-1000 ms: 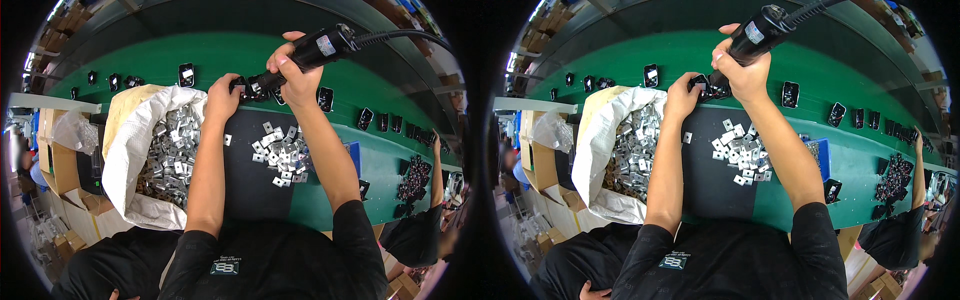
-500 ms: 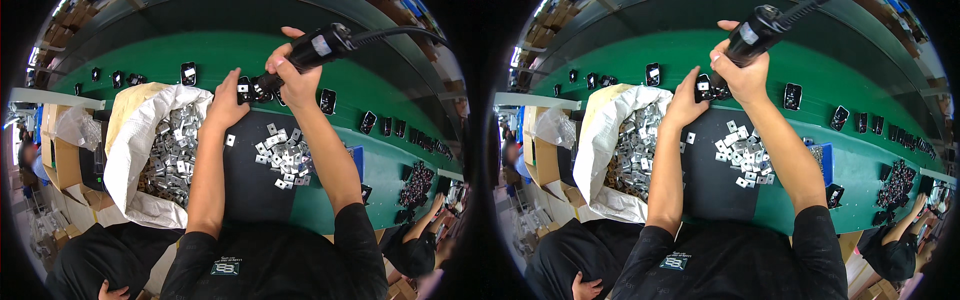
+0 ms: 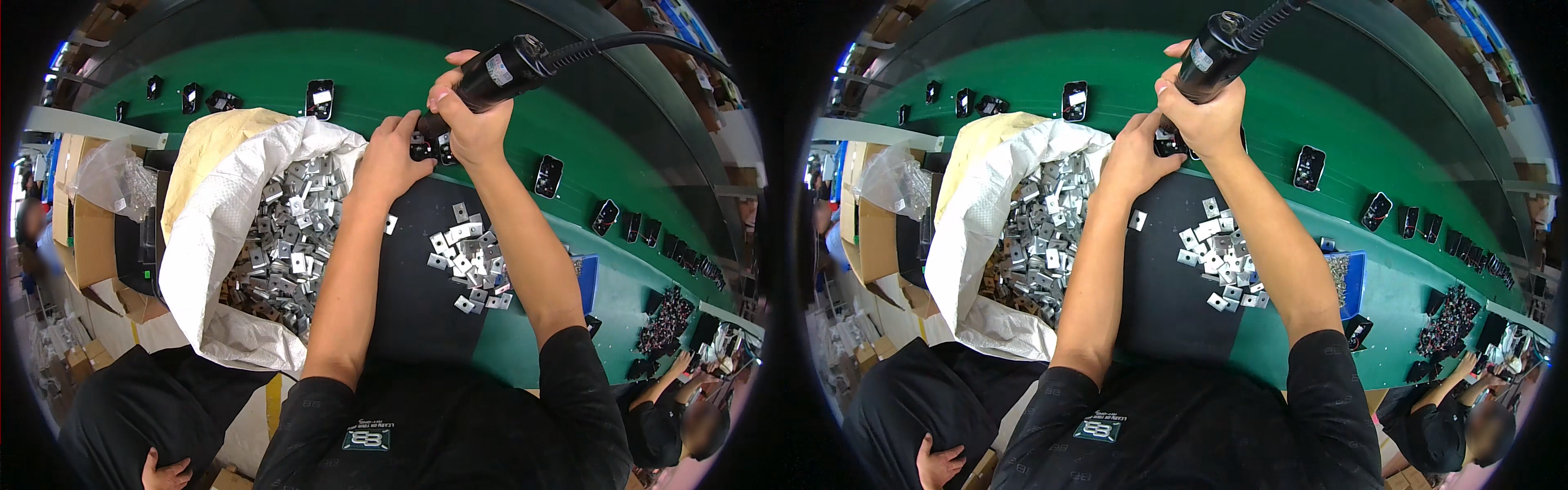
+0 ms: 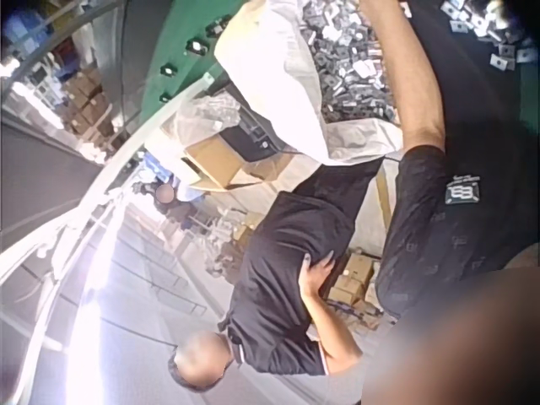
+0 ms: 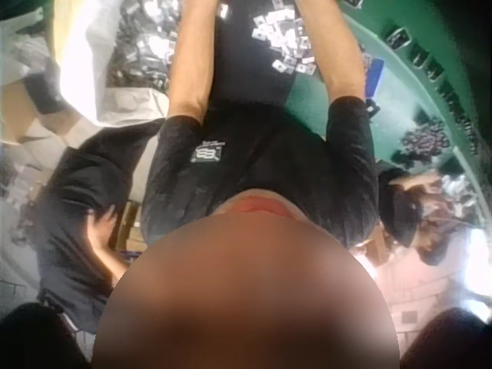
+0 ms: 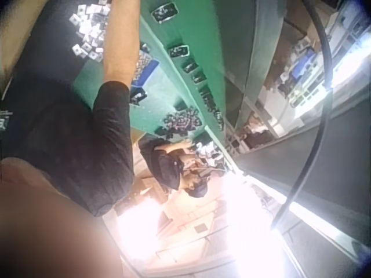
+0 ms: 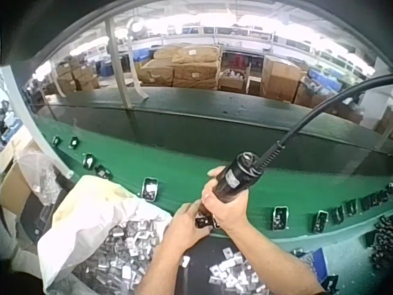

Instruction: Assemble small electronic components using an electric screwdriver.

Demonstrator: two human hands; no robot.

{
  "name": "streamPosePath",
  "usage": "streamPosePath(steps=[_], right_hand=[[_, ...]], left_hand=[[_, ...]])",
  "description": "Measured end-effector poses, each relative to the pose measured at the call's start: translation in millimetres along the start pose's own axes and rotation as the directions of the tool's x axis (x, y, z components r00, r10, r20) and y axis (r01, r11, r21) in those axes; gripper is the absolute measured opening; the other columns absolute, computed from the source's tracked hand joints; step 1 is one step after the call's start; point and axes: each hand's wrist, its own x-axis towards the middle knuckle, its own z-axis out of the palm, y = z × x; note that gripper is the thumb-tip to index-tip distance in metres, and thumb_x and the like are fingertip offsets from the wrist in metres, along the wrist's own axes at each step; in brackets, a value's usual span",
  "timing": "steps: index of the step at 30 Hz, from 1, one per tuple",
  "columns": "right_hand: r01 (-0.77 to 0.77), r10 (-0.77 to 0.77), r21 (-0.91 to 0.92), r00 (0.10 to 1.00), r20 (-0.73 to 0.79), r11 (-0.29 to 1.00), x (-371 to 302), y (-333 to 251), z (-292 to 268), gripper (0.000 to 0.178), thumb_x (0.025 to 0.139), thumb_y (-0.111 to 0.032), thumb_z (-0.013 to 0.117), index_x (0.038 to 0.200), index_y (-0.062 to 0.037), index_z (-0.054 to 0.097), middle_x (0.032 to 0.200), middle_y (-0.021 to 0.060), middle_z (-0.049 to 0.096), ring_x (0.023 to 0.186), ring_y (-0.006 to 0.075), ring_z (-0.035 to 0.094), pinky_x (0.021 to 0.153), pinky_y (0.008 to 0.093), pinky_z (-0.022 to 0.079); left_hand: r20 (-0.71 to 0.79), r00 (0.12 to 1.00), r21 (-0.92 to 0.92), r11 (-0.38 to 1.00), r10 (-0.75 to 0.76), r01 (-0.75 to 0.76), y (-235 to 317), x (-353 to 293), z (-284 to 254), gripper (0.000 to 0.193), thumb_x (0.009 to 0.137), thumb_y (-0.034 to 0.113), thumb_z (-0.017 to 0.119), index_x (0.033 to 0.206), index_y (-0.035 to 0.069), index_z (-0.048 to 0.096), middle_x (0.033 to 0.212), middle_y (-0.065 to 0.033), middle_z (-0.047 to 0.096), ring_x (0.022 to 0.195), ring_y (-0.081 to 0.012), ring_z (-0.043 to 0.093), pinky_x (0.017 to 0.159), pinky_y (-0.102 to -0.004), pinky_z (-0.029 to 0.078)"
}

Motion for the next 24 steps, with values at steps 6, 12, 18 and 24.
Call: streamPosePath(steps=[6, 12, 18, 24], right_hand=[[0.044, -0.044, -0.017, 0.999, 0.019, 0.999, 0, 11, -5, 0.037, 0.076, 0.006, 0.062, 0.11, 0.0033, 0.049, 0.07, 0.0075, 0.059, 0.063, 0.0137, 0.057, 0.061, 0.0272, 0.047], [0.029, -0.029, -0.021, 1.0, 0.002, 0.999, 0, 11, -2, 0.036, 0.076, 0.005, 0.062, 0.11, 0.0031, 0.049, 0.07, 0.0074, 0.059, 0.063, 0.0135, 0.057, 0.061, 0.0274, 0.048], [0.093, -0.089, -0.046, 0.994, 0.07, 0.995, 0, 16, -3, 0.035, 0.075, 0.004, 0.064, 0.107, 0.0026, 0.049, 0.069, 0.0077, 0.058, 0.061, 0.0134, 0.056, 0.06, 0.0276, 0.047], [0.041, -0.041, -0.004, 0.997, 0.067, 0.999, -2, 24, -1, 0.033, 0.073, 0.004, 0.065, 0.102, 0.0015, 0.049, 0.069, 0.008, 0.059, 0.061, 0.0132, 0.057, 0.06, 0.0269, 0.047]], left_hand=[[-0.016, 1.0, -0.021, 1.0, 0.012, -0.013, -1, 2, 2, 0.074, 0.063, 0.018, 0.078, 0.129, 0.004, 0.049, 0.118, -0.0165, 0.055, 0.109, -0.0336, 0.055, 0.087, -0.0429, 0.05], [-0.026, 1.0, -0.017, 1.0, 0.008, -0.008, -3, 2, 3, 0.072, 0.063, 0.018, 0.077, 0.129, 0.006, 0.05, 0.117, -0.0168, 0.056, 0.106, -0.0333, 0.057, 0.086, -0.0428, 0.05], [-0.066, 0.998, -0.033, 0.999, 0.016, -0.018, -2, 2, 2, 0.068, 0.062, 0.017, 0.076, 0.125, 0.006, 0.052, 0.111, -0.0183, 0.058, 0.099, -0.0353, 0.06, 0.083, -0.0432, 0.051], [-0.086, 0.996, -0.025, 0.999, -0.03, 0.028, -2, 3, 4, 0.064, 0.06, 0.018, 0.077, 0.12, 0.008, 0.055, 0.105, -0.0187, 0.06, 0.093, -0.0364, 0.062, 0.079, -0.0436, 0.052]])
